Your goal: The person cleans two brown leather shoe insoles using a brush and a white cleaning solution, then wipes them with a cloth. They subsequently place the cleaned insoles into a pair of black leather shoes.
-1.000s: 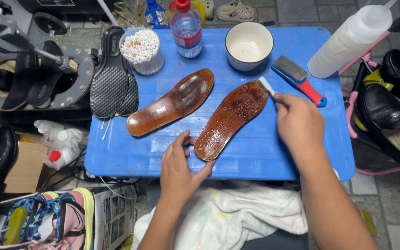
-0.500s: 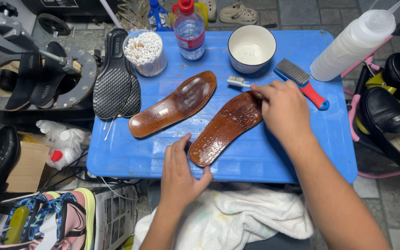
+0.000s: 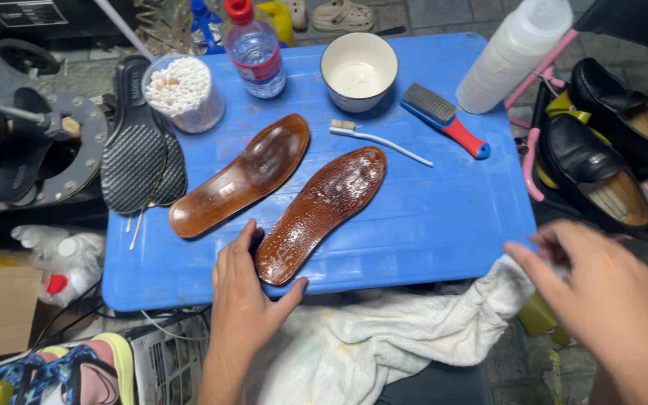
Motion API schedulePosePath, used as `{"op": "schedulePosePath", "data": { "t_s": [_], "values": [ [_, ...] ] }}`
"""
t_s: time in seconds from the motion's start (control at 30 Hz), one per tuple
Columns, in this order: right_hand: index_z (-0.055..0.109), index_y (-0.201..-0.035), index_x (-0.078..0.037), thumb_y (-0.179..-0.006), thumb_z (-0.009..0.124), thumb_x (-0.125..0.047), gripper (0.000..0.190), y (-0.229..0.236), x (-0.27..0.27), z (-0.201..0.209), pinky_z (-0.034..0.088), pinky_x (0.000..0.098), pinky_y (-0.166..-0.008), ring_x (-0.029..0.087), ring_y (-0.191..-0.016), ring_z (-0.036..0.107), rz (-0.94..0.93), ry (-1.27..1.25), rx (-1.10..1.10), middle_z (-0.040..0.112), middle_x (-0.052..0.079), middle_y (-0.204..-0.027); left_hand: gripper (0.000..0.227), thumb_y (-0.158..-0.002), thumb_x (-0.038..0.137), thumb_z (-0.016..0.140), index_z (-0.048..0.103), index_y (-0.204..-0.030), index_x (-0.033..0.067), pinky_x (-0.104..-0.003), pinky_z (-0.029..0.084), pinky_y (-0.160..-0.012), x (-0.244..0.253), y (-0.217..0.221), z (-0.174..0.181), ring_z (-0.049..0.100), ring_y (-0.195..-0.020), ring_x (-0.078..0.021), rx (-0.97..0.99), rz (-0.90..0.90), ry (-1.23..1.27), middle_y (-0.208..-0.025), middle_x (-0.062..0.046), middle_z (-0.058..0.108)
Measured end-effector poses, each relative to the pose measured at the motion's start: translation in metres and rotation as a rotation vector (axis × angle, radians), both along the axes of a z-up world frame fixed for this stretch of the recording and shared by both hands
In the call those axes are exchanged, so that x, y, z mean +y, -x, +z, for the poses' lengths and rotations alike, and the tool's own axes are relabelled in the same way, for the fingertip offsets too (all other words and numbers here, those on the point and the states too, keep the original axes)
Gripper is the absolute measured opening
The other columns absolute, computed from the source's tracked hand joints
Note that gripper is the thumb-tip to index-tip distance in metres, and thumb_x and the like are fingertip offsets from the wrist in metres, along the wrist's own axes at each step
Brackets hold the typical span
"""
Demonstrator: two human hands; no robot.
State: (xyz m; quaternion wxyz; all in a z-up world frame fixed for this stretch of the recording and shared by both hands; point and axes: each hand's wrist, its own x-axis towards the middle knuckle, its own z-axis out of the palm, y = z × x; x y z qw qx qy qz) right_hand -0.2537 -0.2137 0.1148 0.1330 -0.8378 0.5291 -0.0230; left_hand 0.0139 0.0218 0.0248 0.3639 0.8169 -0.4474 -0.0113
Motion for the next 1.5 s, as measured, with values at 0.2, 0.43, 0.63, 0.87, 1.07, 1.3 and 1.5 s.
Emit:
{"op": "schedulePosePath", "data": {
  "t_s": [0.2, 0.43, 0.63, 0.87, 1.07, 1.3, 1.5],
  "values": [
    [0.074, -0.108, -0.005, -0.088, 0.078, -0.043, 0.043, 0.054, 0.011, -0.084, 0.052, 0.0311, -0.061, 0.017, -0.063, 0.065, -0.066, -0.316, 0.067, 0.07, 0.01, -0.08, 0.099, -0.067, 0.025, 0.087, 0.037, -0.149, -0.0019, -0.046, 0.045, -0.1, -0.012, -0.01, -0.011, 0.06, -0.112, -0.0362, 0.027, -0.045, 0.042, -0.124, -0.019, 0.063],
    [0.068, -0.121, 0.001, -0.107, 0.055, -0.017, 0.025, 0.028, -0.004, -0.108, 0.045, 0.0234, -0.057, 0.01, -0.07, 0.062, -0.169, -0.875, -1.308, 0.073, 0.006, -0.093, 0.096, -0.067, 0.02, 0.085, 0.039, -0.149, -0.0019, -0.044, 0.049, -0.097, 0.004, -0.021, -0.005, 0.062, -0.106, -0.0338, 0.066, -0.131, 0.063, -0.118, -0.019, 0.065],
    [0.06, -0.127, -0.001, -0.113, 0.056, -0.011, 0.017, -0.106, -0.014, -0.091, 0.051, 0.0345, -0.087, 0.018, -0.094, 0.061, 0.086, -0.662, -1.496, 0.065, 0.01, -0.109, 0.097, -0.068, 0.024, 0.089, 0.041, -0.148, 0.0004, -0.046, 0.047, -0.095, 0.004, -0.015, -0.007, 0.062, -0.102, -0.0345, 0.023, -0.117, 0.052, -0.116, -0.019, 0.065],
    [0.062, -0.129, -0.002, -0.087, 0.066, -0.019, 0.045, -0.145, 0.01, -0.083, 0.04, 0.0484, -0.103, 0.039, -0.121, 0.053, 0.656, 0.249, -0.438, 0.06, 0.019, -0.134, 0.099, -0.065, 0.021, 0.091, 0.042, -0.149, 0.0033, -0.043, 0.051, -0.097, 0.019, -0.017, -0.003, 0.065, -0.11, -0.0327, 0.176, -0.167, 0.036, -0.122, -0.019, 0.064],
    [0.047, -0.147, 0.007, -0.093, 0.057, -0.014, 0.059, -0.146, 0.013, -0.089, 0.027, 0.0449, -0.12, 0.041, -0.148, 0.035, 0.685, 0.044, -0.392, 0.043, 0.027, -0.156, 0.106, -0.06, 0.024, 0.096, 0.041, -0.149, 0.0058, -0.042, 0.052, -0.099, 0.023, -0.021, -0.012, 0.067, -0.113, -0.0326, 0.242, -0.135, 0.023, -0.12, -0.018, 0.066],
    [0.051, -0.145, 0.004, -0.088, 0.058, -0.012, 0.059, -0.151, 0.046, -0.092, 0.028, 0.0444, -0.121, 0.041, -0.146, 0.039, 0.747, -0.089, -0.454, 0.045, 0.027, -0.153, 0.111, -0.057, 0.034, 0.099, 0.042, -0.15, 0.0078, -0.042, 0.055, -0.098, 0.022, -0.024, -0.014, 0.07, -0.113, -0.033, 0.276, -0.136, 0.041, -0.121, -0.019, 0.066],
    [0.062, -0.137, -0.005, -0.087, 0.065, -0.019, 0.052, -0.15, 0.077, -0.082, 0.035, 0.043, -0.12, 0.036, -0.143, 0.051, 0.984, -0.345, -0.624, 0.059, 0.019, -0.148, 0.113, -0.058, 0.035, 0.098, 0.039, -0.15, 0.0055, -0.041, 0.053, -0.099, 0.017, -0.024, -0.012, 0.069, -0.116, -0.0322, 0.283, -0.169, 0.102, -0.13, -0.021, 0.066]
  ]
}}
